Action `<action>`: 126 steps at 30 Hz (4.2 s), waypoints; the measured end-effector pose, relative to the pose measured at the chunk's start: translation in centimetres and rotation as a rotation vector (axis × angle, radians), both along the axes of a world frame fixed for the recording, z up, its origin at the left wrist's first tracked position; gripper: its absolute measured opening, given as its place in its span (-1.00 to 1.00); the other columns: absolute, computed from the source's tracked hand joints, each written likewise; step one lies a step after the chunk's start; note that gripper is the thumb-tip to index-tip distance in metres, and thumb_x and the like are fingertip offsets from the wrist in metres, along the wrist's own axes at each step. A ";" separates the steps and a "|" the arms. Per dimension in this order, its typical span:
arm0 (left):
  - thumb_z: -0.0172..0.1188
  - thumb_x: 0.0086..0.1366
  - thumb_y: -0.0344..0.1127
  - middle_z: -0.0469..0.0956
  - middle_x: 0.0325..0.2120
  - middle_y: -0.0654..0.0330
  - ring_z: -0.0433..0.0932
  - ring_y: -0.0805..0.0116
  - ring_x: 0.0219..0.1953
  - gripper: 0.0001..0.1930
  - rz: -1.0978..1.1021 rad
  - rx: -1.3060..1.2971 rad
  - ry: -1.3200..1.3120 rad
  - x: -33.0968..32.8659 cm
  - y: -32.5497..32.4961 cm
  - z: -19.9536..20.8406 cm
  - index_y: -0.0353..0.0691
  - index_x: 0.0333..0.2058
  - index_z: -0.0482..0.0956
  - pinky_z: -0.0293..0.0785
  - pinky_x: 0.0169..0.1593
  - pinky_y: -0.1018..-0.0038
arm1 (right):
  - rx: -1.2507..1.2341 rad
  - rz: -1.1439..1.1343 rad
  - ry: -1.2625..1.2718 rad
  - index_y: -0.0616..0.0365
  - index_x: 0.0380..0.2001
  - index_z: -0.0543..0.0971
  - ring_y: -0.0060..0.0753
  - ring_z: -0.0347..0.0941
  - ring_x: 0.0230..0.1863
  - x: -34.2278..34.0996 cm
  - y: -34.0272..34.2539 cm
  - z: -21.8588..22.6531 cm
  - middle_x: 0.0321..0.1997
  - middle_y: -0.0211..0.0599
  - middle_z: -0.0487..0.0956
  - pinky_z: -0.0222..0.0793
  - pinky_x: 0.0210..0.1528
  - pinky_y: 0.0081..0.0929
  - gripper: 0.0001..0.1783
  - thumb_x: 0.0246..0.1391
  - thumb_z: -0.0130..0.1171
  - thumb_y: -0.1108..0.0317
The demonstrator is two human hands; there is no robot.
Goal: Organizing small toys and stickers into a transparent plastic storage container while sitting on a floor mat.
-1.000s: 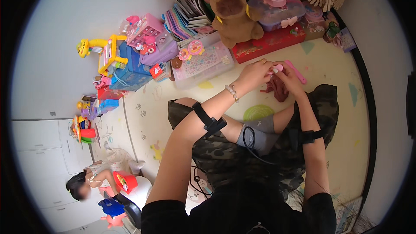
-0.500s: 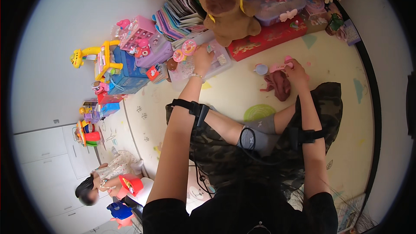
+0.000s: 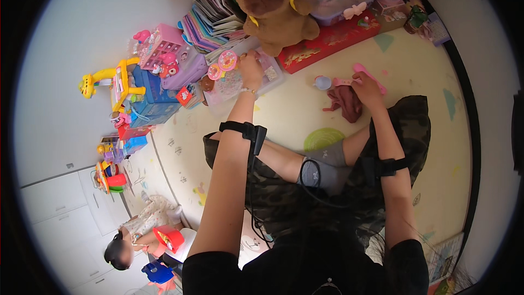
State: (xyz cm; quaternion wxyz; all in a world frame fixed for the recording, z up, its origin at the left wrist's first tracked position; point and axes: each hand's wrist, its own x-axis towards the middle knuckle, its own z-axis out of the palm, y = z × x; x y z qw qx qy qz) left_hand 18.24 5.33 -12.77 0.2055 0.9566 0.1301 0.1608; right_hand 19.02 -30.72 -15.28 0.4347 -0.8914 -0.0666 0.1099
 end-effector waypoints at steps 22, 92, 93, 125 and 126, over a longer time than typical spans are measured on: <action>0.00 0.01 -0.65 0.48 -0.48 -0.10 0.48 -0.06 -0.35 -0.82 -0.094 -0.029 0.004 -1.7 -0.3 0.8 -0.31 -0.40 0.50 0.38 -0.25 0.17 | 0.039 -0.047 0.009 0.21 -0.23 0.52 0.02 0.50 -0.17 -0.2 -0.3 1.3 -0.28 -0.01 0.58 0.38 -0.13 -0.17 -0.70 0.01 0.05 0.25; 0.36 -0.13 0.07 0.33 0.07 -0.09 0.31 -0.08 0.12 -0.17 0.003 0.069 0.421 -1.3 6.3 4.9 -0.11 0.10 0.22 0.08 0.21 0.17 | 0.026 0.045 0.016 0.18 -0.07 0.49 -0.15 0.53 -0.17 0.1 -0.6 2.3 -0.07 -0.11 0.53 0.40 -0.07 -0.36 -0.63 0.06 0.09 0.24; 0.36 -0.13 0.06 0.34 0.05 -0.09 0.34 -0.09 0.09 -0.19 0.004 0.048 0.423 -1.3 6.0 4.8 -0.11 0.08 0.23 0.08 0.20 0.17 | 0.033 0.045 0.018 0.18 -0.07 0.49 -0.15 0.53 -0.17 0.1 -0.6 2.2 -0.07 -0.11 0.53 0.40 -0.08 -0.36 -0.63 0.06 0.09 0.24; 0.33 -0.01 -0.14 0.32 -0.02 -0.16 0.45 -0.16 -0.05 -0.33 0.586 -0.057 0.544 -31.8 16.7 -1.2 -0.09 0.02 0.14 0.45 -0.07 0.08 | 0.179 0.251 -0.074 0.17 -0.08 0.50 -0.26 0.54 -0.16 -1.5 3.7 5.0 -0.14 -0.13 0.57 0.43 -0.15 -0.45 -0.68 0.05 0.04 0.48; 0.34 -0.01 -0.13 0.32 -0.02 -0.16 0.44 -0.15 -0.04 -0.29 0.610 -0.088 0.547 -32.0 15.7 -1.8 -0.09 0.05 0.13 0.44 -0.06 0.09 | 0.162 0.308 -0.049 0.17 -0.08 0.50 -0.25 0.54 -0.16 -2.1 5.4 6.1 -0.13 -0.12 0.56 0.43 -0.15 -0.46 -0.68 0.05 0.05 0.47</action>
